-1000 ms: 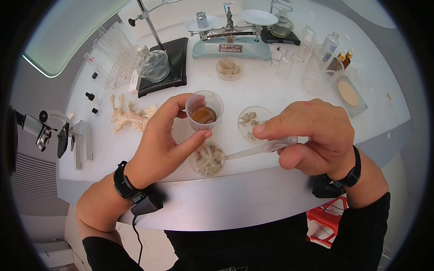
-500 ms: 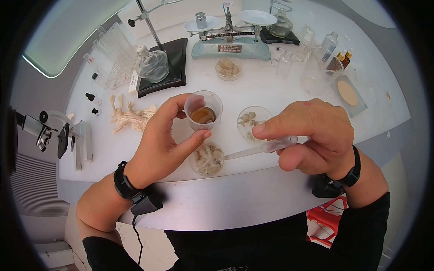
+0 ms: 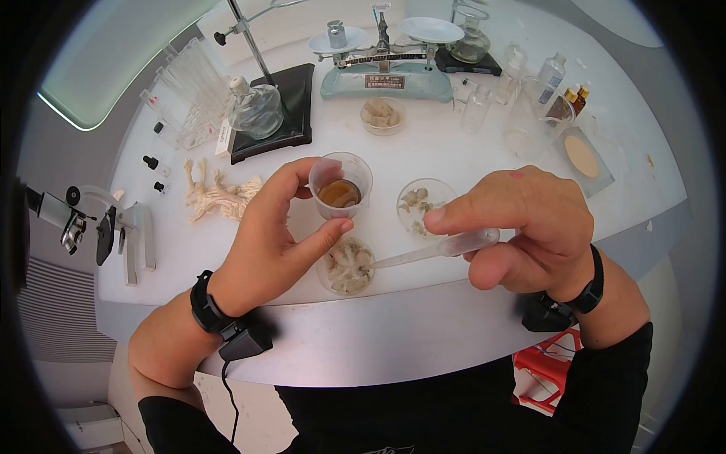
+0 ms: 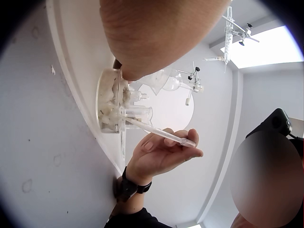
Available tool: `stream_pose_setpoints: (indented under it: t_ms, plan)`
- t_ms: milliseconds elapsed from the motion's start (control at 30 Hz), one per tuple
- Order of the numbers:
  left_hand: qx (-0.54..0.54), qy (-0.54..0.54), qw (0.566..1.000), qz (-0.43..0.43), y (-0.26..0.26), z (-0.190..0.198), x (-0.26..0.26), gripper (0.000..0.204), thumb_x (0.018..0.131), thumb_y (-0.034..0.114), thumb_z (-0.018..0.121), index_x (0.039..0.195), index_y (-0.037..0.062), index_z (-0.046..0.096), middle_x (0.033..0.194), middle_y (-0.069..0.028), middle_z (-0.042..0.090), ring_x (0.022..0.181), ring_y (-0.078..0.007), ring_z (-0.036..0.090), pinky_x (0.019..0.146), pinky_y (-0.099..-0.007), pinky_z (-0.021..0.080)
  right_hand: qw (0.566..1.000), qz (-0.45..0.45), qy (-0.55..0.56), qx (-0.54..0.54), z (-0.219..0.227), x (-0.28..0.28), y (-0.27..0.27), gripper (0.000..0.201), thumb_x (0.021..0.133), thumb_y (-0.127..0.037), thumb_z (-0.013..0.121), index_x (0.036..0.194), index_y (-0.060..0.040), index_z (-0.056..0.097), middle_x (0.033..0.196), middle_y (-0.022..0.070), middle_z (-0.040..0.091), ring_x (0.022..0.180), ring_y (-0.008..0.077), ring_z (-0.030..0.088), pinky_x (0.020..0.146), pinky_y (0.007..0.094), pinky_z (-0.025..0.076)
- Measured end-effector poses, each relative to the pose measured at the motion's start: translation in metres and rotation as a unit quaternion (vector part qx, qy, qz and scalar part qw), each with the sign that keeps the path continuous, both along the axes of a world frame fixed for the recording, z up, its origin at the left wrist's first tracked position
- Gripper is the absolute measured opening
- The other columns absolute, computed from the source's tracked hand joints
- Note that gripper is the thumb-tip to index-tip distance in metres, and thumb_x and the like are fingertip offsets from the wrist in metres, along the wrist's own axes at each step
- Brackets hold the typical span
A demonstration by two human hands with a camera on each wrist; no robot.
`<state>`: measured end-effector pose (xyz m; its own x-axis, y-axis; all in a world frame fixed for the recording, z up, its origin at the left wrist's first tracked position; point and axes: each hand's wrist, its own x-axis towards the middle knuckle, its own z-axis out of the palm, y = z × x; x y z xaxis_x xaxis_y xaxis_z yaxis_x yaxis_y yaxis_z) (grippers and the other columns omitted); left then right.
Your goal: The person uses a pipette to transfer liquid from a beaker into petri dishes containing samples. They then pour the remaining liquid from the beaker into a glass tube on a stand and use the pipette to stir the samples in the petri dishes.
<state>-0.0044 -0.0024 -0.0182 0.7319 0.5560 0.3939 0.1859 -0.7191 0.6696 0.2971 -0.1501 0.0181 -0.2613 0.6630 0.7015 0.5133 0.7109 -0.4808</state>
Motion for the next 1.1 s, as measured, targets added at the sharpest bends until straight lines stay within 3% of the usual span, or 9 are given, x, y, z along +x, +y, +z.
stream_pose_setpoints:
  t_ms: [267, 333, 533, 767, 967, 1033, 1100]
  plan:
    - [-0.002, -0.004, 1.000, -0.002, 0.000, -0.001, 0.000, 0.058, 0.097, 0.011, 0.088, 0.149, 0.0040, 0.063, 0.143, -0.0103, 0.074, 0.127, -0.0220, 0.068, 0.113, -0.0369, 0.051, 0.999, 0.006, 0.024, -0.047, 0.006, 0.001, -0.004, 0.059, 0.101, -0.057, 0.083, 0.118, -0.0013, 0.084, 0.091, 0.0079, 0.083, 0.073, 0.0173, 0.078, 0.065, 0.0274, 0.056]
    - [0.001, 0.000, 1.000, -0.001, 0.000, 0.000, 0.000, 0.058, 0.097, 0.011, 0.089, 0.149, 0.0039, 0.063, 0.143, -0.0105, 0.073, 0.128, -0.0222, 0.068, 0.112, -0.0369, 0.051, 0.990, 0.025, 0.064, -0.124, 0.010, 0.000, -0.006, 0.056, 0.099, -0.051, 0.088, 0.118, 0.0012, 0.083, 0.098, 0.0105, 0.085, 0.079, 0.0168, 0.079, 0.069, 0.0278, 0.058]
    - [0.006, -0.005, 1.000, 0.000, 0.000, -0.001, 0.000, 0.059, 0.097, 0.012, 0.089, 0.150, 0.0040, 0.063, 0.143, -0.0105, 0.073, 0.127, -0.0225, 0.068, 0.111, -0.0367, 0.052, 0.988, 0.061, 0.061, -0.132, 0.007, 0.004, -0.001, 0.046, 0.092, -0.031, 0.100, 0.118, 0.0036, 0.082, 0.108, 0.0149, 0.086, 0.087, 0.0185, 0.080, 0.076, 0.0276, 0.059]
    - [0.011, -0.007, 1.000, -0.001, 0.001, -0.001, 0.000, 0.059, 0.097, 0.011, 0.089, 0.149, 0.0041, 0.064, 0.143, -0.0104, 0.074, 0.126, -0.0223, 0.068, 0.111, -0.0366, 0.052, 0.978, 0.072, 0.114, -0.160, 0.003, 0.003, -0.003, 0.045, 0.091, -0.025, 0.101, 0.118, 0.0041, 0.081, 0.109, 0.0150, 0.085, 0.092, 0.0193, 0.081, 0.081, 0.0283, 0.060]
    - [0.008, -0.008, 1.000, -0.001, 0.000, -0.001, 0.000, 0.058, 0.097, 0.011, 0.089, 0.149, 0.0042, 0.064, 0.142, -0.0102, 0.074, 0.126, -0.0219, 0.068, 0.111, -0.0366, 0.052, 0.971, 0.075, 0.168, -0.153, 0.002, 0.001, -0.004, 0.042, 0.097, -0.026, 0.096, 0.118, 0.0050, 0.076, 0.107, 0.0135, 0.082, 0.082, 0.0175, 0.081, 0.077, 0.0278, 0.063]
    - [0.004, -0.006, 1.000, -0.001, 0.000, -0.001, 0.000, 0.057, 0.097, 0.011, 0.089, 0.148, 0.0042, 0.064, 0.142, -0.0101, 0.074, 0.126, -0.0220, 0.068, 0.111, -0.0366, 0.052, 0.972, 0.058, 0.179, -0.143, 0.003, 0.000, -0.004, 0.045, 0.103, -0.032, 0.090, 0.122, 0.0048, 0.072, 0.100, 0.0114, 0.079, 0.067, 0.0150, 0.076, 0.065, 0.0252, 0.061]
    - [0.005, -0.006, 1.000, 0.000, 0.000, 0.000, 0.000, 0.057, 0.097, 0.011, 0.089, 0.148, 0.0041, 0.064, 0.142, -0.0100, 0.074, 0.126, -0.0219, 0.068, 0.111, -0.0366, 0.052, 0.969, 0.056, 0.207, -0.126, -0.002, 0.001, 0.000, 0.046, 0.107, -0.035, 0.085, 0.126, 0.0041, 0.069, 0.098, 0.0113, 0.078, 0.062, 0.0140, 0.073, 0.059, 0.0245, 0.058]
